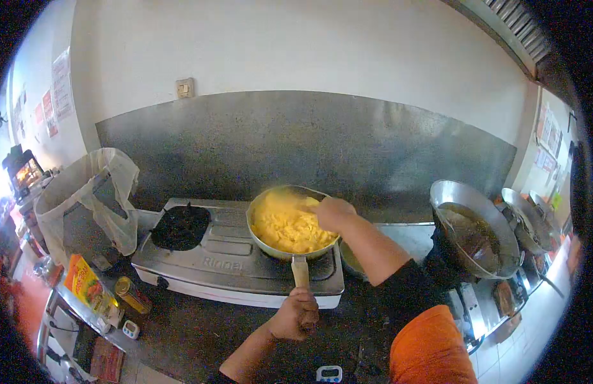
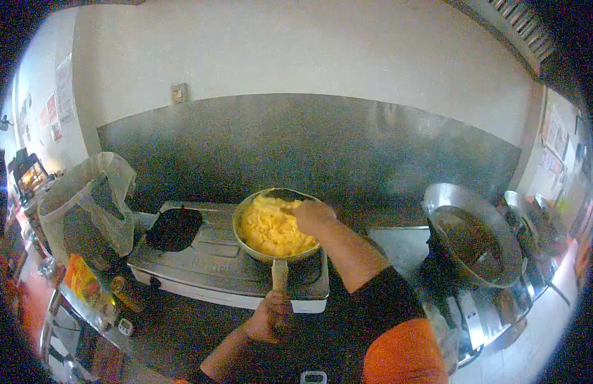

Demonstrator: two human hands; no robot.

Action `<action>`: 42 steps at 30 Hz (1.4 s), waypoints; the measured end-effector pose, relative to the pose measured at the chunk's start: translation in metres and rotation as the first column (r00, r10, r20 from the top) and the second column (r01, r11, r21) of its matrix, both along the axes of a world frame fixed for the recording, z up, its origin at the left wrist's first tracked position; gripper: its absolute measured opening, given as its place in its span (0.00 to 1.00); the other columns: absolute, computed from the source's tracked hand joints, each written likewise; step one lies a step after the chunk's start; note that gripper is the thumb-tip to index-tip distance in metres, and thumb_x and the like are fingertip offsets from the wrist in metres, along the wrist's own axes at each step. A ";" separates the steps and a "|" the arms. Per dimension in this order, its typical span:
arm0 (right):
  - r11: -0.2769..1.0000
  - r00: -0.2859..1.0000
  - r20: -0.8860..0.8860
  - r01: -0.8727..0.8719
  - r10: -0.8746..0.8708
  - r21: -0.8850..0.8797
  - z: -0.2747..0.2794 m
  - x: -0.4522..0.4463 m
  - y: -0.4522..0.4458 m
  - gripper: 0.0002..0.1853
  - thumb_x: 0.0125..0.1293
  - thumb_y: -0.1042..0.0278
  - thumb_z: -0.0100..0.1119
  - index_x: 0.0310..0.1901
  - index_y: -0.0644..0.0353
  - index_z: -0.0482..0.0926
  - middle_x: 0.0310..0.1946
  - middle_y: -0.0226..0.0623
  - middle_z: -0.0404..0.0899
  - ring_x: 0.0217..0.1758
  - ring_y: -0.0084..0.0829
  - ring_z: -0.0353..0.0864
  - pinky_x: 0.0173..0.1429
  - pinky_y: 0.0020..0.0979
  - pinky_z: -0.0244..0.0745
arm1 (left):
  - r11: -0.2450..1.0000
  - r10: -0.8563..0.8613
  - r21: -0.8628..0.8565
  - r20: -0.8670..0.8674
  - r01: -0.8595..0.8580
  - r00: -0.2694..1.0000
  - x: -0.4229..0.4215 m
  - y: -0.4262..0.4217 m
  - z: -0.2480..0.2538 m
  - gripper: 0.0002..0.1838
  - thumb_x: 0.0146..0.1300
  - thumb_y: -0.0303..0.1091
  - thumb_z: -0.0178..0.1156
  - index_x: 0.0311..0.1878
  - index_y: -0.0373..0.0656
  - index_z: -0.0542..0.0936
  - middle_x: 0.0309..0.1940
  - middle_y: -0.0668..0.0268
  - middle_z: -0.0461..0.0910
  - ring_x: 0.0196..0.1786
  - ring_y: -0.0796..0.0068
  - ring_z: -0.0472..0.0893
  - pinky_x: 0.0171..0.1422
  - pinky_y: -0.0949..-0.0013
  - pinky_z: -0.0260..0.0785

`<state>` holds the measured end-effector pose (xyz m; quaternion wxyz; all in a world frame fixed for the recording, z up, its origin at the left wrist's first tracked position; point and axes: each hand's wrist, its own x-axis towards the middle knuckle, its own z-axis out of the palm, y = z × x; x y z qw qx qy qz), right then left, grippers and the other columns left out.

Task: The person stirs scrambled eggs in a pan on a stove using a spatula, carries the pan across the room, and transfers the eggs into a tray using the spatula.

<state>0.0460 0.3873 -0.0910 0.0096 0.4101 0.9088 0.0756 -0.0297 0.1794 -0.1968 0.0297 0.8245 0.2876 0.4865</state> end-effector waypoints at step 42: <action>0.983 0.973 -0.213 -0.123 0.091 -0.140 0.013 0.016 0.105 0.14 0.56 0.58 0.53 0.46 0.38 0.77 0.40 0.37 0.78 0.43 0.40 0.76 0.49 0.36 0.69 | 0.986 -0.139 -0.101 -0.057 0.132 0.989 -0.011 0.006 -0.027 0.15 0.21 0.39 0.58 0.18 0.44 0.70 0.25 0.67 0.72 0.35 0.62 0.72 0.46 0.58 0.61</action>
